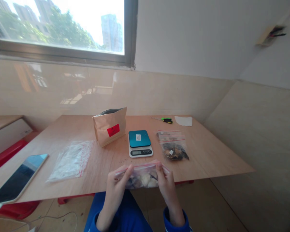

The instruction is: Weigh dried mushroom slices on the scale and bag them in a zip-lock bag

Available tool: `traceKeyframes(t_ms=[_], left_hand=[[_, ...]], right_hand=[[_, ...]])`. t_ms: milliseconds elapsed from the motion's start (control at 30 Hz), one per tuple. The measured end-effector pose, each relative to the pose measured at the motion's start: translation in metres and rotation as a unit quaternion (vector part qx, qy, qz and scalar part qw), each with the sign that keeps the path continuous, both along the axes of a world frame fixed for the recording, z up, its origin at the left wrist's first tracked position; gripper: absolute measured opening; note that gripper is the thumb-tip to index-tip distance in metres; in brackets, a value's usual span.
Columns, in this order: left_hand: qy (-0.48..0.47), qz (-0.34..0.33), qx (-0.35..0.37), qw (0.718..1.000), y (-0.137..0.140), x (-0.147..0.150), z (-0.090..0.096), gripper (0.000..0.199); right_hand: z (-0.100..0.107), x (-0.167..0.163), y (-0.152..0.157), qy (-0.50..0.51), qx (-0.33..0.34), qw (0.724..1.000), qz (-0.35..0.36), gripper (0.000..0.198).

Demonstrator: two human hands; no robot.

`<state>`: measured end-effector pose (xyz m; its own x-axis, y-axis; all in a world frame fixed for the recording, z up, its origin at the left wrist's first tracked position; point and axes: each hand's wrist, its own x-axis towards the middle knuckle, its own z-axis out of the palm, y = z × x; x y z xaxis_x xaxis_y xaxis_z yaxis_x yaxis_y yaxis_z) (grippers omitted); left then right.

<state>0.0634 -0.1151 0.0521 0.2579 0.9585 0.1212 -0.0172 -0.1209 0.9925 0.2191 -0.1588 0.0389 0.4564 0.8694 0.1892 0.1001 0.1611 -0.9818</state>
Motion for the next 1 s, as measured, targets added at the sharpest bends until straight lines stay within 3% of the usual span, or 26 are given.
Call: traceKeyframes(t_ms=[167,267,400,500,633,700,800,867,1000], left_hand=[[-0.019,-0.002,-0.071,0.997,0.003,0.006,-0.002,0.068],[-0.022,-0.014,-0.107,0.994,0.004,0.008,-0.005,0.071],[0.004,-0.007,-0.107,0.994,0.001,0.012,-0.007,0.073],[0.021,0.001,-0.071,0.997,0.000,0.016,-0.009,0.075],[0.024,-0.078,-0.044,0.996,0.007,0.016,-0.013,0.081],[0.020,-0.088,-0.050,0.995,0.011,0.014,-0.013,0.080],[0.021,-0.065,-0.046,0.997,0.016,0.010,-0.011,0.079],[0.029,-0.053,-0.043,0.997,0.017,0.006,-0.010,0.079],[0.040,-0.026,-0.031,0.998,0.023,-0.004,-0.014,0.076]], right_hand=[[0.002,0.021,-0.009,-0.015,-0.022,0.999,0.032,0.060],[0.003,0.033,-0.016,-0.026,-0.010,0.995,0.097,0.059],[-0.002,0.042,-0.026,0.014,0.000,0.995,0.102,0.059],[-0.002,0.056,-0.030,0.010,-0.020,0.999,0.049,0.050],[0.003,0.101,-0.019,-0.010,-0.029,0.995,-0.098,0.045],[-0.001,0.133,-0.006,-0.003,-0.042,0.989,-0.140,0.052],[-0.017,0.175,0.015,-0.022,-0.077,0.980,-0.185,0.079],[-0.031,0.191,0.025,-0.119,-0.083,0.954,-0.264,0.090],[-0.055,0.180,0.027,-0.352,-0.026,0.832,-0.428,0.081]])
